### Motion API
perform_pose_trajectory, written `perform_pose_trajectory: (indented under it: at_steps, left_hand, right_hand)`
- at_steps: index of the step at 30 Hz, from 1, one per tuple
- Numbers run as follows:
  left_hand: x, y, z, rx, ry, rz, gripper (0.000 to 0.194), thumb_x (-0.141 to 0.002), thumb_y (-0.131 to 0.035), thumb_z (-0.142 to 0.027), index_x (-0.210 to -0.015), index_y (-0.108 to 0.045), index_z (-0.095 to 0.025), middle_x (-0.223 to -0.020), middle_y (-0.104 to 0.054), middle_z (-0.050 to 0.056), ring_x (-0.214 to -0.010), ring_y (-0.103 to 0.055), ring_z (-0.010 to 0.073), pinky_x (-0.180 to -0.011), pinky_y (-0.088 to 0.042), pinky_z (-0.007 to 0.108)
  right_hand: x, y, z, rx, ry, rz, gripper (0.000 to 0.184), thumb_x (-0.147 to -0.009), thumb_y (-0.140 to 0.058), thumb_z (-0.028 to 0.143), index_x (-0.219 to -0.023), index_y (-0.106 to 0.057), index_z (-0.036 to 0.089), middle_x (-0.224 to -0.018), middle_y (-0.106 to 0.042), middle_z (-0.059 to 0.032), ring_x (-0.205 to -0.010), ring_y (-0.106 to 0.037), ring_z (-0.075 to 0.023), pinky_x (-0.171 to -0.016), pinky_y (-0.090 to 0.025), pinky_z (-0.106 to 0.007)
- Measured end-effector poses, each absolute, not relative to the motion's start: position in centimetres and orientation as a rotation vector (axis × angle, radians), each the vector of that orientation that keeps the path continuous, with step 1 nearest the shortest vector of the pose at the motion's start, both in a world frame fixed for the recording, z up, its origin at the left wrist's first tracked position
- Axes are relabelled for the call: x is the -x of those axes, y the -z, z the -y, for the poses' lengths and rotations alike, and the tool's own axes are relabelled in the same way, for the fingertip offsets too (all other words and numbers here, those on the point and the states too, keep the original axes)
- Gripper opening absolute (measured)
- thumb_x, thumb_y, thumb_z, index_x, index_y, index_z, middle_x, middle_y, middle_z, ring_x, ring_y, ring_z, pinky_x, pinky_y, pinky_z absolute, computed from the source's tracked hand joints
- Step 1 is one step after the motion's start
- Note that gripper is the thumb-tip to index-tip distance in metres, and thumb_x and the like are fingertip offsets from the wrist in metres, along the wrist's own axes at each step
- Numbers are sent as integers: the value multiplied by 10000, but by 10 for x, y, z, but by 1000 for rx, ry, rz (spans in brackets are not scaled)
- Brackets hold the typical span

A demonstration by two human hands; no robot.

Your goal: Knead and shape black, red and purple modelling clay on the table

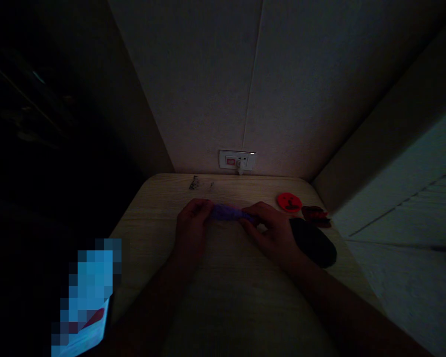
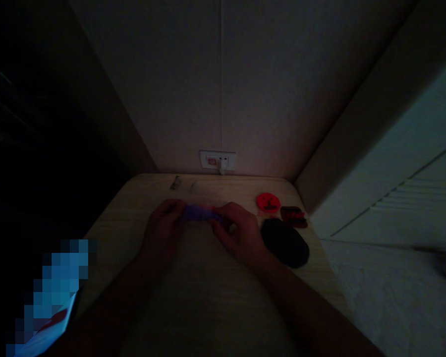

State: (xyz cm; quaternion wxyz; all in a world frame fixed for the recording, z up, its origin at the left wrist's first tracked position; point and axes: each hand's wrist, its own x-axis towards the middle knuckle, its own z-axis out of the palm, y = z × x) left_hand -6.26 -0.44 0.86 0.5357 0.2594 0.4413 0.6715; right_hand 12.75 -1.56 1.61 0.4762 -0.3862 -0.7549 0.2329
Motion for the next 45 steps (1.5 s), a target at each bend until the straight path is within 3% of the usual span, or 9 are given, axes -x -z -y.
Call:
perform_pose_trajectory:
  at_steps: [6,11,15,22,28,31,35,40,45]
  left_hand:
    - [62,-13,5,-627,-1442,-1016,334,-527,-924,-320,-700,-689,-158,-681,-642,-29,-658,-580,94,-647,-472,205]
    - [60,-13,8,-718,-1409,-1029,315,-583,-896,-354,-679,-657,-173,-668,-628,-30,-636,-568,107,-618,-453,220]
    - [59,-3,8,-864,-1499,-1139,211,-706,-812,-320,-702,-658,-176,-688,-629,-22,-666,-562,111,-641,-432,217]
    - [53,-5,9,-936,-1675,-1282,138,-769,-737,-271,-734,-639,-180,-713,-612,-22,-690,-557,114,-677,-446,219]
    - [58,-20,22,-1187,-1517,-1259,189,-830,-696,-365,-778,-614,-202,-603,-547,-43,-501,-472,102,-446,-368,196]
    - [59,-22,23,-1081,-1419,-1170,254,-788,-736,-415,-777,-588,-210,-624,-555,-39,-516,-500,109,-429,-395,188]
    - [52,-18,19,-907,-1505,-1201,259,-788,-739,-412,-783,-566,-219,-663,-575,-40,-551,-526,109,-458,-404,179]
    - [48,-17,20,-1055,-1715,-1391,162,-837,-697,-331,-776,-599,-217,-669,-595,-27,-608,-541,124,-557,-417,203]
    - [56,-23,26,-1335,-1507,-1302,149,-847,-684,-313,-756,-622,-212,-649,-585,-17,-603,-522,135,-557,-406,222]
  right_hand:
    - [-125,-12,14,914,-987,1694,128,-838,-758,296,-934,-771,212,-963,-658,-64,-856,-652,-185,-692,-525,-282]
    - [-124,-15,15,1051,-1101,1594,222,-850,-737,400,-829,-756,180,-704,-625,-14,-557,-575,-130,-480,-437,-236]
    - [-125,-16,17,1052,-878,1681,193,-883,-706,364,-891,-763,180,-669,-630,-9,-556,-576,-135,-497,-439,-241]
    - [-121,-16,24,937,-462,1859,159,-900,-678,269,-998,-779,195,-753,-679,-47,-649,-612,-159,-609,-496,-271]
    - [-121,-18,21,1057,-1206,1614,297,-897,-680,446,-931,-785,170,-562,-666,-1,-500,-592,-138,-518,-469,-238]
    - [-121,-18,21,1005,-1376,1562,333,-865,-708,493,-854,-790,170,-539,-671,-1,-487,-607,-140,-520,-476,-240]
    - [-115,-19,27,1061,-1148,1586,294,-886,-692,464,-877,-797,189,-530,-651,6,-446,-591,-142,-462,-451,-241]
    - [-114,-20,32,1078,-741,1690,226,-878,-708,389,-981,-803,211,-636,-716,-24,-542,-656,-173,-565,-529,-285]
    - [-121,-21,23,1023,-1300,1521,293,-881,-705,434,-1019,-784,188,-634,-710,-5,-480,-638,-137,-505,-520,-246]
